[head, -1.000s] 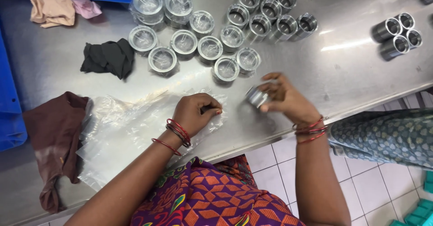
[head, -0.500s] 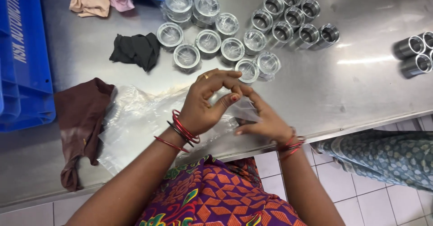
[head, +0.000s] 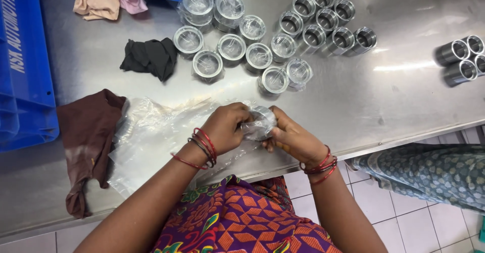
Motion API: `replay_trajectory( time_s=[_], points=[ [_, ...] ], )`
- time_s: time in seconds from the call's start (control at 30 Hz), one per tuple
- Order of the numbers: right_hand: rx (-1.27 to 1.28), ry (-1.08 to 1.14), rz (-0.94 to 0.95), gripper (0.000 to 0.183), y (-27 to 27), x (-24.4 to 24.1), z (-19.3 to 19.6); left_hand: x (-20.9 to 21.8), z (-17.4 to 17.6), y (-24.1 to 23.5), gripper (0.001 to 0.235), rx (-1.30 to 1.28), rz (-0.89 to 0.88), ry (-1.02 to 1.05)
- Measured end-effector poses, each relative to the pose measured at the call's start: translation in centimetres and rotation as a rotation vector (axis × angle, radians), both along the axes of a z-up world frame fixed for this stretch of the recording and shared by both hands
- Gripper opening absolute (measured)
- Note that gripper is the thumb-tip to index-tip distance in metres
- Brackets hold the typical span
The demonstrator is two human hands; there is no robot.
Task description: Placing metal rings into plastic bags and organizing them on an assembly table.
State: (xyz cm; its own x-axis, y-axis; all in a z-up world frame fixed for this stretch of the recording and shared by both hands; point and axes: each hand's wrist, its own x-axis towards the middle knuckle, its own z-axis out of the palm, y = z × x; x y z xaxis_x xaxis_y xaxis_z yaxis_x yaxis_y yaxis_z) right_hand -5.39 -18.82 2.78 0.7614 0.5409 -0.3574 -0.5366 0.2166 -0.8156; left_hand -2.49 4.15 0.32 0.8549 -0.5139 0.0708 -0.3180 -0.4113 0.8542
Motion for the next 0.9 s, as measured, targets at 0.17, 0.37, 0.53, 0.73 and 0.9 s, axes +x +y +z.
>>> replay_trajectory(
  time_s=[0.17,0.37,0.53,0.73,0.9],
  points=[
    [-0.999,-0.765,-0.245,0.037,0.7,4.4,-2.6,-1.0,2.4,-0.4,0.020,-0.141,0.171,-0.044],
    [-1.494,-1.240,-0.317,0.037,1.4,8.1,-0.2,-2.5,2.8,-0.4,0.014,0.127,0.289,-0.068],
    [-1.444,-1.189,-0.011,0.053,-0.1,6.6,1.9,-1.9,0.9,-2.6,0.008,0.260,0.120,-0.107],
    [-1.022,-1.275,0.055,0.053,-7.0,10.7,-0.4,0.2,0.8,-3.8,0.011,0.232,0.081,-0.097],
    [-1.530,-1.136,-0.110,0.075,-8.8,19.0,1.5,0.3,-0.4,-4.2,0.005,0.252,0.172,-0.042]
  ],
)
